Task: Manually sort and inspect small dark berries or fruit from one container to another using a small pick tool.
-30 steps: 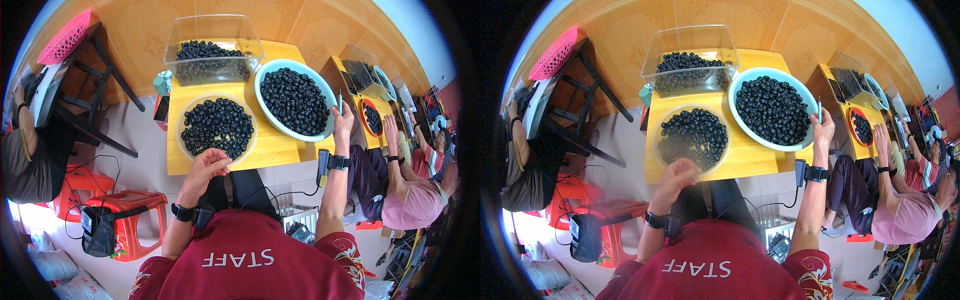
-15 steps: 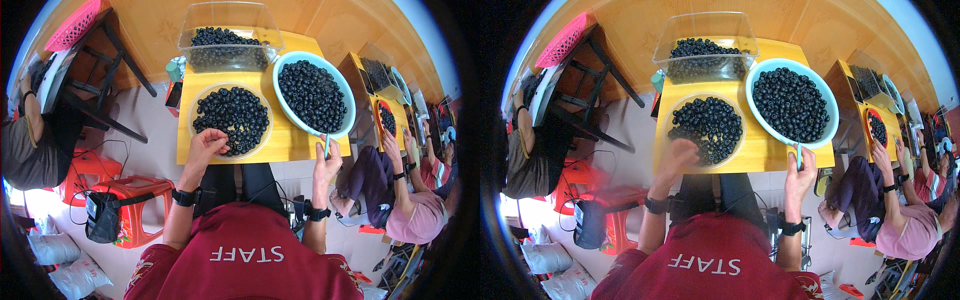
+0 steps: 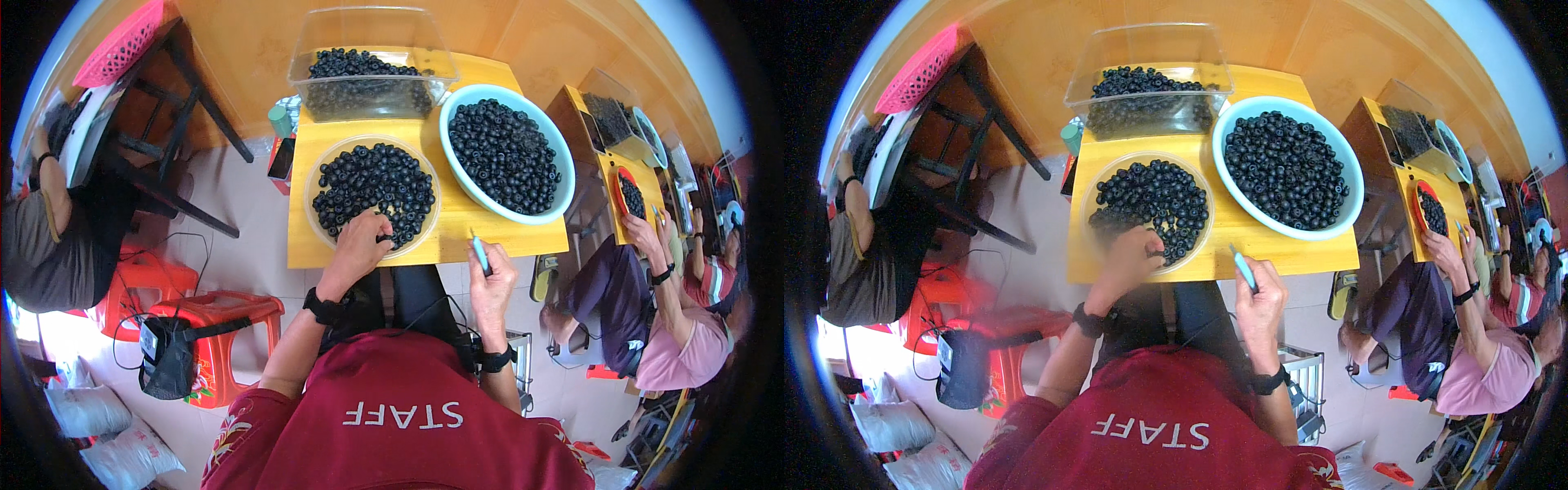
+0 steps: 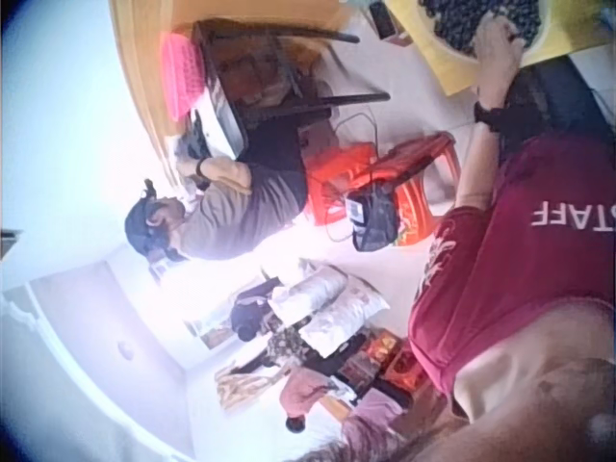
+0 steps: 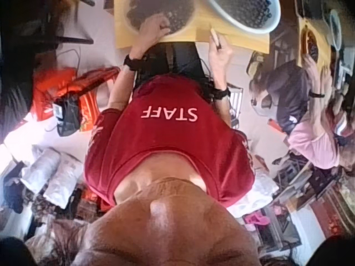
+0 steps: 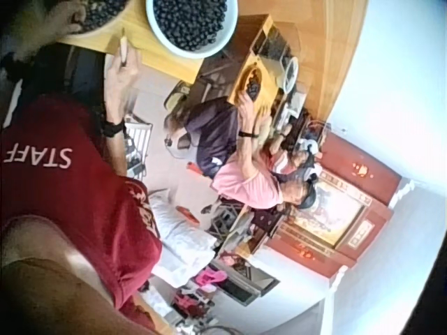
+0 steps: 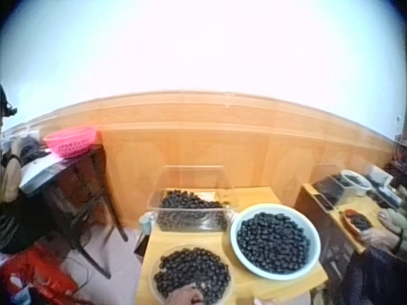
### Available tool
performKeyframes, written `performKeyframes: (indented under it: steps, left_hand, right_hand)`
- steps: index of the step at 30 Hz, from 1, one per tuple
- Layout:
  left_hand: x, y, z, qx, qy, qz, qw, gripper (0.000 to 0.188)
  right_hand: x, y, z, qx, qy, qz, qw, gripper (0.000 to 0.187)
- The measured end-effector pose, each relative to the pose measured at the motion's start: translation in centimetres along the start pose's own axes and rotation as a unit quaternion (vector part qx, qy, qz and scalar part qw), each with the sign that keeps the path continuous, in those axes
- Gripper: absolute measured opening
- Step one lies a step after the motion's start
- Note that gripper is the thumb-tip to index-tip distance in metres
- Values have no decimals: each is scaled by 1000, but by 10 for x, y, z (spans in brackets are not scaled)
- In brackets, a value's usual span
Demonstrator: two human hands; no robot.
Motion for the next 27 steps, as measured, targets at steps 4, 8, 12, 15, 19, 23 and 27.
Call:
performKeyframes:
  steps: [4,8,12,15,19,23,27]
  left_hand:
    - [-5,-5,-1,2,-10,-6,1000,18]
    - [7,-5,-1,80,0,-183,980,15]
    - [10,3,-12,141,-39,-494,857,14]
    - [4,18,-21,124,-74,-635,759,19]
    - [-12,24,-27,122,-105,-698,698,21]
    - [-18,23,-30,149,-107,-701,689,21]
    - [-17,29,-31,130,-128,-698,693,20]
  right_hand:
    - [-11,-6,-3,15,-34,6,999,15]
    - [-22,-12,-6,3,-87,8,996,14]
    - [-31,-23,-6,9,-134,77,988,15]
    - [-32,-33,-7,45,-138,115,983,15]
    - [-36,-51,-8,55,-175,76,980,15]
    - [-40,-61,-10,75,-180,49,980,15]
    - [-42,-64,-13,92,-179,25,979,14]
Point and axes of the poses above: each hand's wrist, its own z-axis towards the middle knuckle, its own x-axis out of the back of the hand, y = z × x, the point moved 9 cm from there along z, towards the middle knuckle, and after that the axes turned 3 degrees about z, right-handed, at the moved point
